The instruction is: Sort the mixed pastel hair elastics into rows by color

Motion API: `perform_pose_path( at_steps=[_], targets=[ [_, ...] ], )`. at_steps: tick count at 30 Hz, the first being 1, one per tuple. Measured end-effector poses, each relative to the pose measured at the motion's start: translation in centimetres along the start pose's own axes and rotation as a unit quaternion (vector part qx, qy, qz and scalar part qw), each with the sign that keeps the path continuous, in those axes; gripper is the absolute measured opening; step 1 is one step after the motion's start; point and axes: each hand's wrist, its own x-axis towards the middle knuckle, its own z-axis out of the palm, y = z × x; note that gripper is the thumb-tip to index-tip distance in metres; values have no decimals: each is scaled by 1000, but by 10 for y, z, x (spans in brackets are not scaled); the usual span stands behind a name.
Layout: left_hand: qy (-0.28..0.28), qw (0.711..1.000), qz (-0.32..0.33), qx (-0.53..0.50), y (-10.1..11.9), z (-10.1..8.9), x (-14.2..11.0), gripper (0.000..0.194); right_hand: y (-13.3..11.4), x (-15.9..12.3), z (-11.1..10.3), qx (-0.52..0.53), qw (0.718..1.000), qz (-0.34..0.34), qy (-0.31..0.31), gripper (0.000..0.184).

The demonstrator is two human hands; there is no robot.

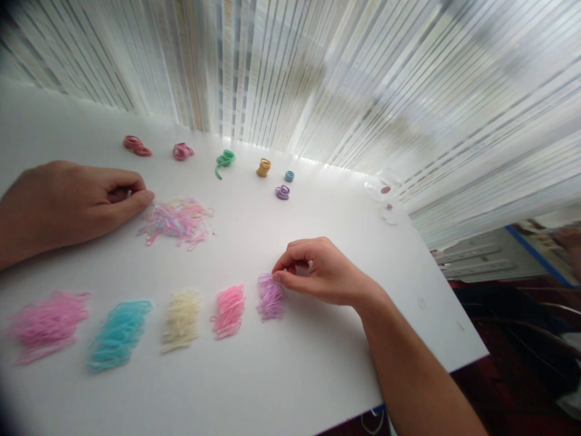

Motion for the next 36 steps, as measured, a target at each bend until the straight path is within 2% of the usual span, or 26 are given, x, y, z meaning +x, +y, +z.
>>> perform_pose_path(
  at_steps=[17, 21, 28, 32, 36],
  targets=[
    [-4, 1000, -3, -11, 3, -1, 0, 43, 6, -1, -4, -8, 998, -19, 64, 12],
    [-7, 1000, 1, -12, 2, -2, -1, 44, 12, 1, -2, -8, 993, -19, 119, 16],
    [-5, 999, 24, -40, 2, -1, -3, 42, 29, 13, 13, 26, 973, 34, 228, 27],
    [14, 997, 23, -65, 1, 4, -3, 40, 30, 29, 18, 53, 970, 71, 227, 37],
    [26, 995, 32, -85, -1, 9, -3, 38, 11, 51, 10, 18, 979, 85, 184, 37]
  ],
)
